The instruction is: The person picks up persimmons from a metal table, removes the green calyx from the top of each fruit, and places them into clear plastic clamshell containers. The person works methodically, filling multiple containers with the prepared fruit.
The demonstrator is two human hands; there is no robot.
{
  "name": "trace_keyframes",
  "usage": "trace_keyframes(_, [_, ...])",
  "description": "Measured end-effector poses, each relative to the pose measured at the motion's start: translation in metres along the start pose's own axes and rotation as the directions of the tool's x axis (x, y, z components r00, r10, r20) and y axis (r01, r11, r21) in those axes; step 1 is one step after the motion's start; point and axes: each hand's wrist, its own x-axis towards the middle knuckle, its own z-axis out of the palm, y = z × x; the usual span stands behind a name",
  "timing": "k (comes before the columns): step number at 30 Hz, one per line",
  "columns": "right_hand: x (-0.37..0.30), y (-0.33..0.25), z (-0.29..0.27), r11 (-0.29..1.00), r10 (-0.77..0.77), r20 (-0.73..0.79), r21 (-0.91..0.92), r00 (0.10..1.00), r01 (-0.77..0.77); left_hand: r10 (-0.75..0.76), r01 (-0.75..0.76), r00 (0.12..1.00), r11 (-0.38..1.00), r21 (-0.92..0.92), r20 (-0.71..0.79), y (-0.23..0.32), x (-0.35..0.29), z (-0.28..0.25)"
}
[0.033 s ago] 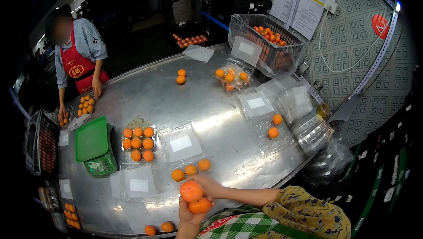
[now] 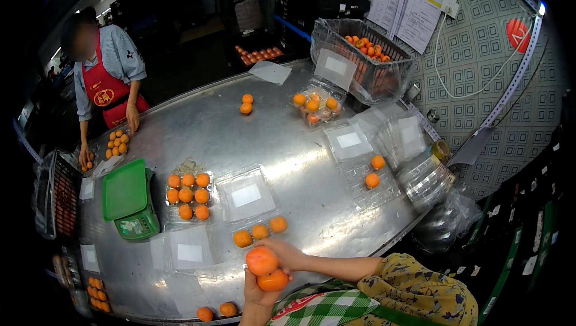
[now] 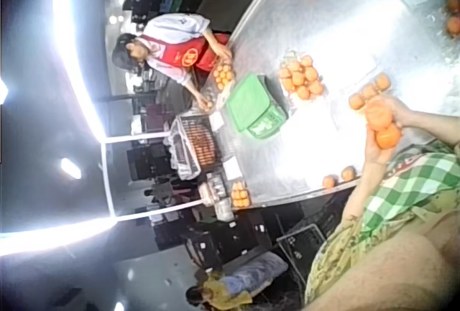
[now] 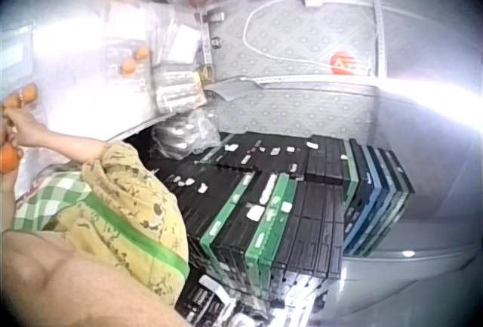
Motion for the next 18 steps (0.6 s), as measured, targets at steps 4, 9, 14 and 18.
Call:
trace_keyframes(4, [0.006, -0.033, -0.018, 0.959, 0.231, 0.165, 0.125, 0.959, -0.253, -0.020, 0.020, 1.000, 1.000, -0.010, 0.006, 0.001, -0.001, 0.001])
trace_keyframes(9, [0.006, -0.020, -0.024, 0.985, 0.093, 0.153, 0.130, 0.984, -0.113, -0.038, 0.038, 0.999, 0.999, -0.037, -0.017, -0.004, 0.003, 0.004])
trace_keyframes(14, [0.018, -0.030, -0.040, 0.957, -0.109, 0.143, 0.282, 0.984, 0.065, -0.121, 0.121, 0.964, 0.993, -0.015, -0.235, -0.001, -0.002, 0.009])
trace_keyframes(18, [0.021, -0.033, -0.066, 0.857, -0.148, 0.297, 0.515, 0.943, -0.028, -0.231, 0.199, 0.959, 0.961, -0.194, -0.161, 0.001, 0.001, 0.011])
